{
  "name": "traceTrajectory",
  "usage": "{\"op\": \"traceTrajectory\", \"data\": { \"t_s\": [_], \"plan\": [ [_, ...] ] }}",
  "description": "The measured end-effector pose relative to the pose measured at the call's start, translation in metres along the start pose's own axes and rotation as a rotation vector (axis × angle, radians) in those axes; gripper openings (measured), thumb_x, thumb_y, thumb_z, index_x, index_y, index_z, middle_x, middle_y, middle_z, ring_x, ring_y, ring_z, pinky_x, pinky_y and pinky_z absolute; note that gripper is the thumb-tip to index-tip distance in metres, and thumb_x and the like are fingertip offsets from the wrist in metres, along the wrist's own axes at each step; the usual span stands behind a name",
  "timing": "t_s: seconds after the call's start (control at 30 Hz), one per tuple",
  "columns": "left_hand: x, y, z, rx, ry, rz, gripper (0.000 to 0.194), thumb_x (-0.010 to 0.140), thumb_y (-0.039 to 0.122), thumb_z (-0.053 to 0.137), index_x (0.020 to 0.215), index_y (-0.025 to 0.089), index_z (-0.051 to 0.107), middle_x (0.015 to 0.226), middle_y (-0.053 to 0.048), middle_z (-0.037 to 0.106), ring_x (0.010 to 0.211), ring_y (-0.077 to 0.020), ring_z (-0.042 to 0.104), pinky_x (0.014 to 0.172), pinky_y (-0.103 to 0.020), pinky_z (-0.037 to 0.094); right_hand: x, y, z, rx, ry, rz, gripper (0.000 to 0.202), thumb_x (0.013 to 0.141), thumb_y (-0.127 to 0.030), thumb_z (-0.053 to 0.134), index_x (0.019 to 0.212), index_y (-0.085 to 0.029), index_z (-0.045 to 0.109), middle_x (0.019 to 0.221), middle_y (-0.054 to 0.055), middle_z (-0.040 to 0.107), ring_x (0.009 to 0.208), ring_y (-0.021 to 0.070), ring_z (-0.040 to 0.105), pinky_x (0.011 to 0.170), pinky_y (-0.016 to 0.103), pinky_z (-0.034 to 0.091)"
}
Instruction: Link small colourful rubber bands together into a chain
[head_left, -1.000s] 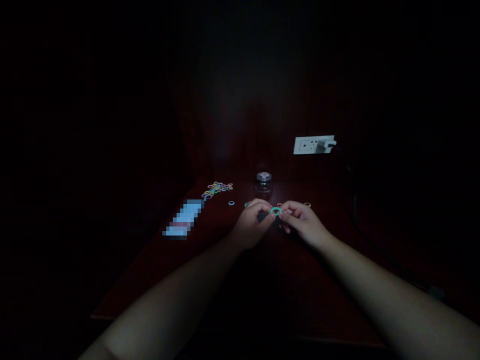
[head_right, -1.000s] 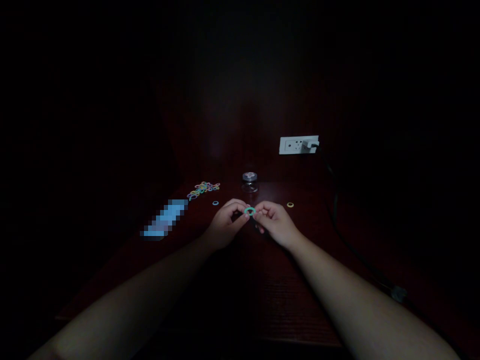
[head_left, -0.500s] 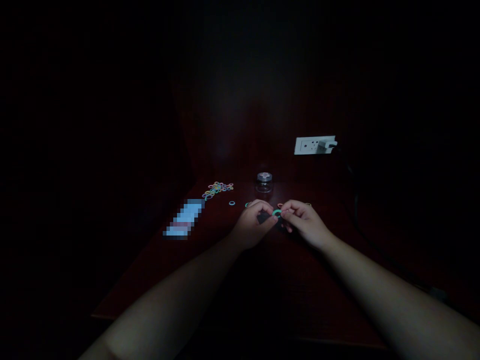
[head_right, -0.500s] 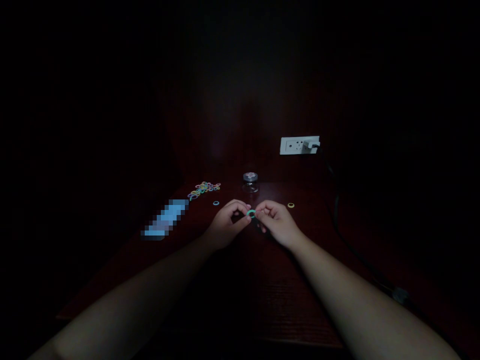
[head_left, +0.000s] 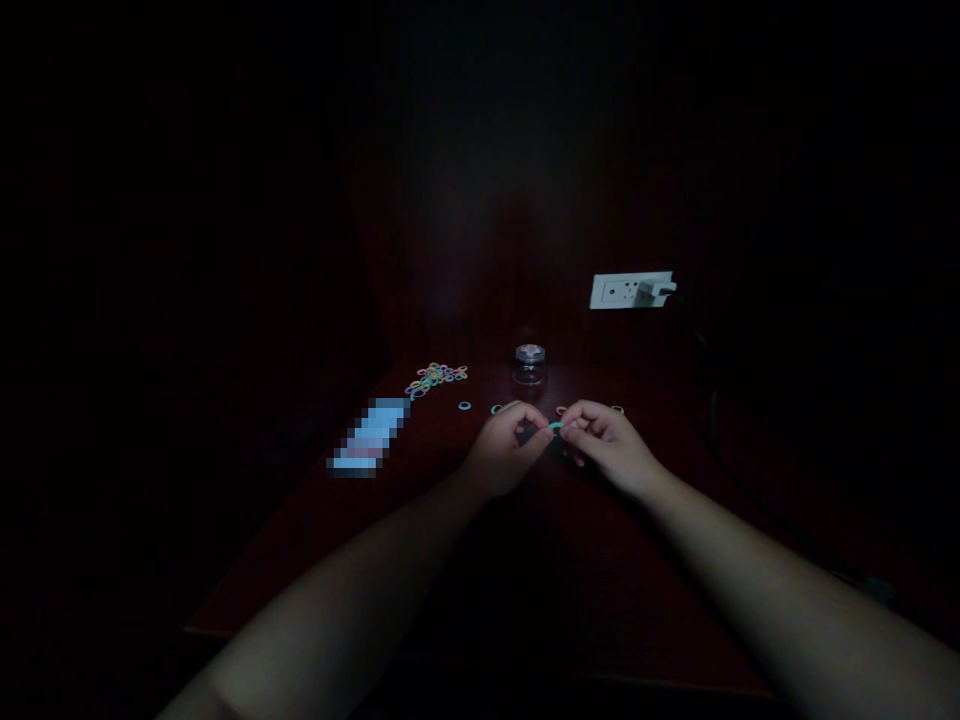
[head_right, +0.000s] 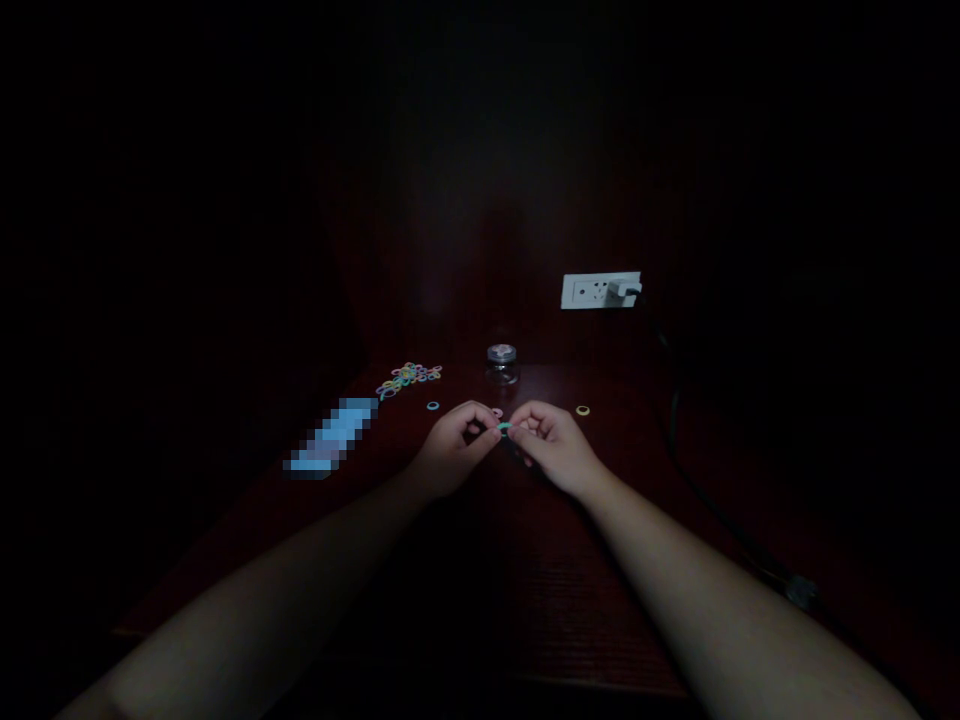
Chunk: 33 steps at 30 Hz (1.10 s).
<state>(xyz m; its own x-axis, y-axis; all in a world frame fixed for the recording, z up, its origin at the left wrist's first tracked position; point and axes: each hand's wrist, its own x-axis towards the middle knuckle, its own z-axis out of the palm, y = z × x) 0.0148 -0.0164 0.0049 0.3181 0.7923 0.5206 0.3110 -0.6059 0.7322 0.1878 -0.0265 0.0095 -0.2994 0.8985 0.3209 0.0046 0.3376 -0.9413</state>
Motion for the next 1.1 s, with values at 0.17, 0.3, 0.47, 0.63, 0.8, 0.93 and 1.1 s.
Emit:
{"op": "traceTrajectory", "data": {
  "t_s": [0.17, 0.3, 0.47, 0.63, 0.8, 0.93, 1.1],
  "plan": [
    [-0.0008, 0.0044, -0.0009, 0.002, -0.017, -0.087, 0.010, 0.081, 0.027, 0.054, 0.080, 0.017, 0.056, 0.074, 0.001, 0.060, 0.067, -0.0114, 0.051, 0.065, -0.025, 0.040, -0.0002, -0.0016, 0.0000, -0.043, 0.022, -0.007, 0.026, 0.076, -0.040, 0.065, 0.073, -0.016, 0.054, 0.053, -0.005, 0.051, 0.042, 0.0065, 0.041, 0.042, 0.020, 0.029],
    [-0.0003, 0.0050, -0.0014, 0.017, -0.001, -0.069, 0.010, 0.081, 0.026, 0.053, 0.079, 0.017, 0.054, 0.073, 0.001, 0.058, 0.066, -0.0108, 0.050, 0.062, -0.023, 0.039, -0.0002, -0.0035, 0.0003, -0.073, 0.039, -0.007, 0.027, 0.076, -0.041, 0.065, 0.072, -0.017, 0.054, 0.052, -0.004, 0.051, 0.041, 0.0068, 0.041, 0.042, 0.021, 0.030],
    [-0.0001, 0.0038, -0.0014, 0.022, -0.007, -0.056, 0.010, 0.081, 0.026, 0.052, 0.078, 0.017, 0.054, 0.072, 0.001, 0.056, 0.065, -0.0103, 0.049, 0.061, -0.023, 0.038, 0.0001, -0.0035, -0.0001, -0.085, 0.052, -0.008, 0.026, 0.076, -0.040, 0.065, 0.071, -0.017, 0.054, 0.048, -0.006, 0.047, 0.041, 0.0067, 0.040, 0.042, 0.021, 0.028],
    [-0.0005, 0.0031, -0.0008, -0.003, -0.012, -0.058, 0.011, 0.082, 0.027, 0.052, 0.078, 0.016, 0.053, 0.071, 0.002, 0.055, 0.064, -0.0097, 0.048, 0.060, -0.022, 0.038, 0.0003, -0.0017, -0.0017, -0.067, 0.021, 0.006, 0.025, 0.077, -0.039, 0.064, 0.073, -0.016, 0.054, 0.053, -0.005, 0.050, 0.042, 0.0068, 0.041, 0.043, 0.021, 0.028],
    [-0.0007, 0.0012, 0.0002, -0.021, -0.009, -0.065, 0.011, 0.082, 0.028, 0.053, 0.080, 0.017, 0.053, 0.072, 0.001, 0.057, 0.064, -0.0096, 0.048, 0.060, -0.022, 0.038, 0.0002, -0.0001, -0.0038, -0.054, 0.006, -0.015, 0.022, 0.079, -0.038, 0.061, 0.076, -0.016, 0.055, 0.055, -0.003, 0.053, 0.044, 0.0081, 0.044, 0.045, 0.022, 0.030],
    [-0.0006, 0.0016, 0.0005, -0.030, -0.007, -0.073, 0.011, 0.081, 0.027, 0.054, 0.081, 0.017, 0.054, 0.078, -0.001, 0.061, 0.067, -0.0106, 0.051, 0.062, -0.023, 0.040, 0.0007, 0.0019, -0.0043, -0.048, -0.002, -0.008, 0.022, 0.079, -0.037, 0.062, 0.078, -0.017, 0.055, 0.056, -0.003, 0.053, 0.045, 0.0082, 0.044, 0.045, 0.022, 0.031],
    [-0.0006, 0.0017, 0.0008, -0.041, -0.008, -0.079, 0.011, 0.080, 0.028, 0.056, 0.082, 0.016, 0.055, 0.084, -0.002, 0.063, 0.069, -0.0109, 0.052, 0.063, -0.024, 0.041, 0.0011, 0.0040, -0.0036, -0.084, -0.003, -0.008, 0.024, 0.078, -0.039, 0.063, 0.075, -0.017, 0.053, 0.055, -0.005, 0.049, 0.043, 0.0073, 0.043, 0.043, 0.021, 0.029]
  ]
}}
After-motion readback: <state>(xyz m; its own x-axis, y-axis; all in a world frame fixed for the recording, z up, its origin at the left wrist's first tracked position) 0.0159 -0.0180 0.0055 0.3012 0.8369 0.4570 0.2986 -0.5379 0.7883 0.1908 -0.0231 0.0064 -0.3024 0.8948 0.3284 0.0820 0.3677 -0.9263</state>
